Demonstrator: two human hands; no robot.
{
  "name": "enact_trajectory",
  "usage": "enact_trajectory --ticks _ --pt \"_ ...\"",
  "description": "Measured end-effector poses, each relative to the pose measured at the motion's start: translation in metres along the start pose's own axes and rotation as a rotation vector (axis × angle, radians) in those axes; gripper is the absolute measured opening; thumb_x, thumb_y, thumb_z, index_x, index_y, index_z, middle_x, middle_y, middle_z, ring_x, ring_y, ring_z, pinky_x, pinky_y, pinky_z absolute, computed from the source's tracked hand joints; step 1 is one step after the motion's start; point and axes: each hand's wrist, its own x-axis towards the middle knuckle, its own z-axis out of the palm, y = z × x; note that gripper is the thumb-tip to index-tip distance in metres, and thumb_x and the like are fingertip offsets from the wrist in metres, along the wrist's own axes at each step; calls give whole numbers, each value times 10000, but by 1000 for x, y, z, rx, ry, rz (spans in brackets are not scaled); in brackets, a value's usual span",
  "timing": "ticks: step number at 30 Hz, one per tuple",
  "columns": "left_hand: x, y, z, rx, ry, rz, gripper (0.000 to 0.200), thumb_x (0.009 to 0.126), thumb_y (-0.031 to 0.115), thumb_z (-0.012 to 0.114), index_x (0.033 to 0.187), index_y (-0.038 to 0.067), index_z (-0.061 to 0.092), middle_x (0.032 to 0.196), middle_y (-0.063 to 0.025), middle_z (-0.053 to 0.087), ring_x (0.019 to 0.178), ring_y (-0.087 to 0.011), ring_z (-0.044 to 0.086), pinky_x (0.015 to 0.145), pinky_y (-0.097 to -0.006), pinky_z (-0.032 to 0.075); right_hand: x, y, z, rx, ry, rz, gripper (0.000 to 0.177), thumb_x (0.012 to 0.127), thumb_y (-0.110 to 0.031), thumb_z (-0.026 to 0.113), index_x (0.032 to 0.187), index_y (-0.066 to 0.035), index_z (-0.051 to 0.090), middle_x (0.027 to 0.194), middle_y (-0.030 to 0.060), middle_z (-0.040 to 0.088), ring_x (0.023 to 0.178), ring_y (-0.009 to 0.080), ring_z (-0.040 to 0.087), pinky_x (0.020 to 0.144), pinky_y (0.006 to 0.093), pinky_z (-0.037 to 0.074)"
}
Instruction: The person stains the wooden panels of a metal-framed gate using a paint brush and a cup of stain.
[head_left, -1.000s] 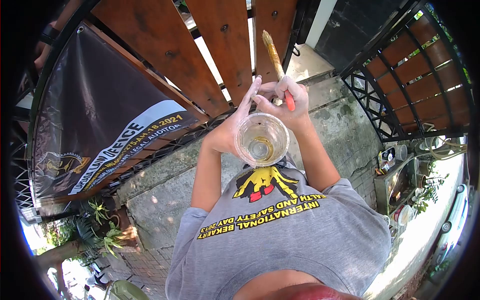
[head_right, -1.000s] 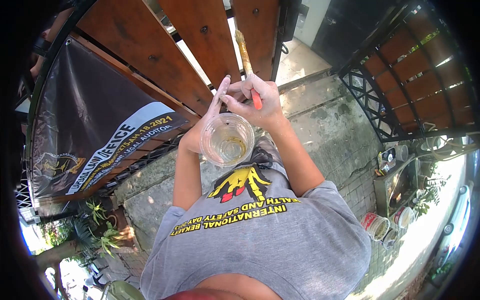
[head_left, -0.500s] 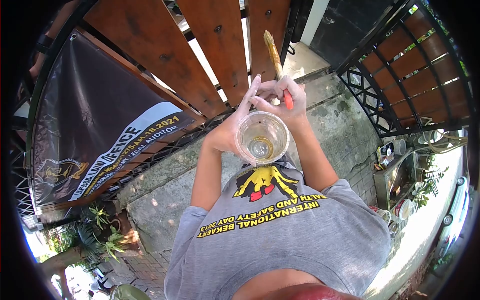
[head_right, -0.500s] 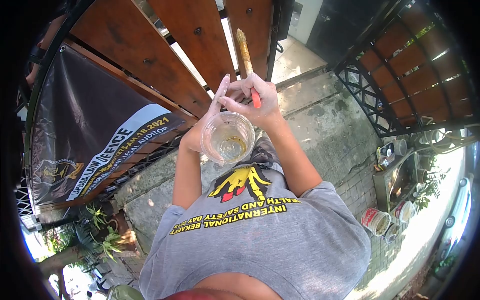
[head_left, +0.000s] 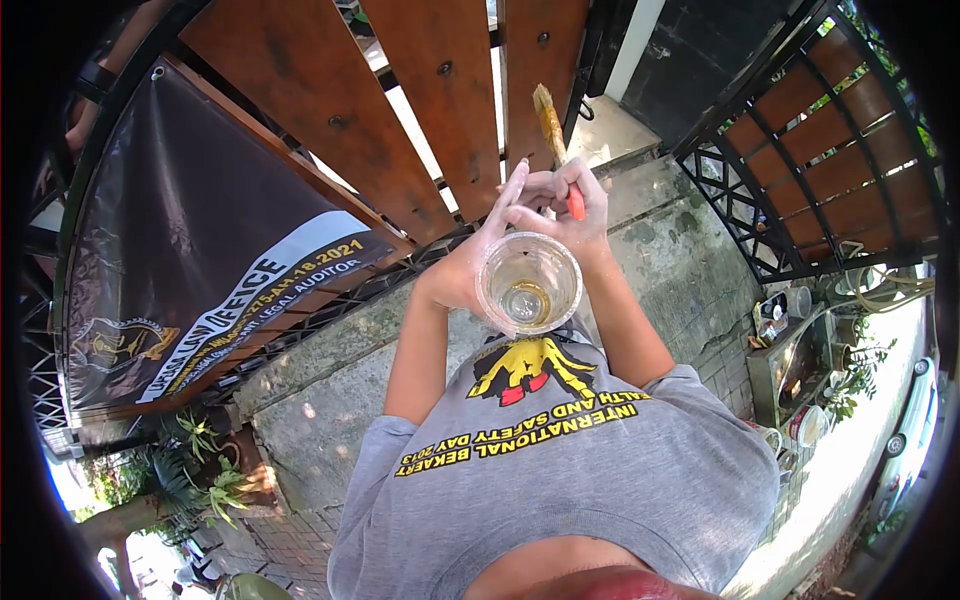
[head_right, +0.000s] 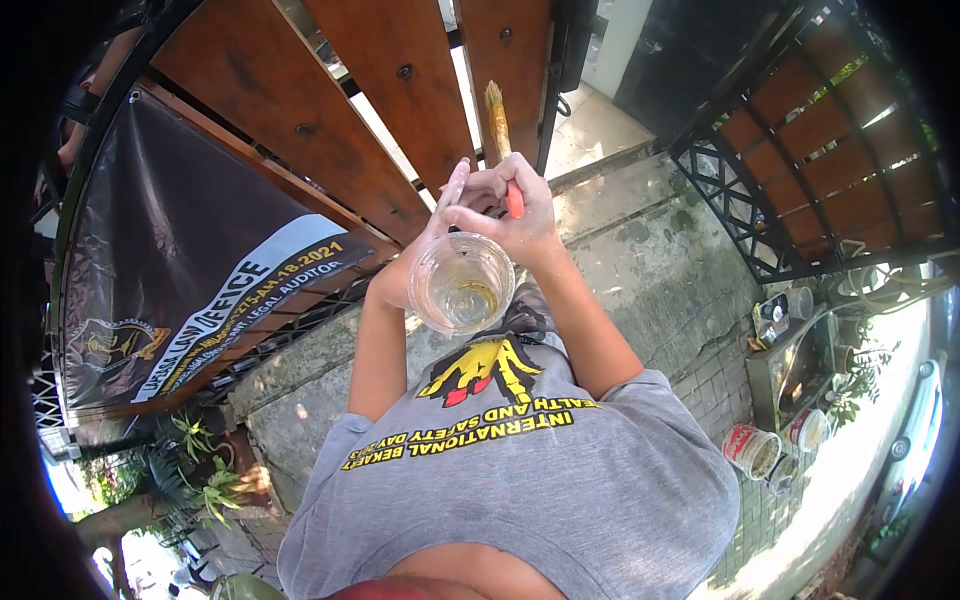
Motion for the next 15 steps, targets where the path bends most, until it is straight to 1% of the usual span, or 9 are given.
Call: enact_trajectory --ticks 1,2,5,6,7,9,11,13,15 --pt "-1 1 1 -22 10 -26 1822 362 230 1081 1621 54 -225 1689 -119 92 1416 -164 376 1180 -358 391 1 -5 2 -21 -23 7 498 831 -3 856 928 -69 372 1001 242 753 890 189 752 774 323 620" --pt "-3 -1 -2 37 2 -25 1820 366 226 1081 1622 59 -225 1685 -119 99 1413 -166 381 1175 -360 399 1 -8 5 -43 -45 11 509 831 0 855 937 -74 363 1001 242 751 912 194 748 798 333 620" --pt "-7 4 -2 46 47 -66 1817 374 213 1080 1624 78 -230 1679 -116 112 1407 -174 397 1167 -369 409 -2 -4 15 268 22 148 531 840 19 838 969 -93 335 1019 244 742 968 218 734 869 371 607" --pt "-6 9 1 33 63 -72 1816 376 208 1080 1624 85 -233 1679 -115 115 1406 -177 402 1166 -373 411 -2 -1 14 338 -2 168 539 849 38 821 987 -107 320 1041 248 735 1015 236 718 922 413 589" --pt "-6 19 6 -90 69 -208 1843 361 219 1086 1617 103 -259 1679 -114 133 1409 -191 412 1167 -381 408 0 0 13 384 -34 171 532 858 51 807 998 -115 321 1051 247 734 1041 247 714 957 439 572" --pt "-7 7 -6 -45 58 -127 1885 340 268 1096 1606 125 -293 1655 -114 211 1413 -205 420 1161 -393 408 1 -3 15 468 -57 227 506 879 73 769 1005 -128 322 1099 246 727 1111 297 708 1014 477 552" --pt "-11 6 -12 -105 64 -188 1865 359 244 1092 1610 131 -287 1643 -106 246 1403 -196 430 1154 -387 410 4 3 15 547 -108 200 490 895 115 719 1022 -122 310 1137 260 718 1197 318 676 1081 508 532" --pt "-11 7 -13 -75 49 -151 1835 384 223 1085 1618 134 -270 1632 -98 272 1391 -187 442 1147 -380 414 4 1 22 604 -98 209 495 888 131 715 1018 -124 311 1137 246 709 1198 309 673 1070 517 547" --pt "-12 3 -13 -40 23 -106 1797 411 205 1075 1630 136 -244 1627 -91 281 1383 -182 451 1141 -374 417 7 -6 25 596 -111 226 499 884 135 719 1009 -128 314 1057 186 692 1172 296 679 1045 539 566"
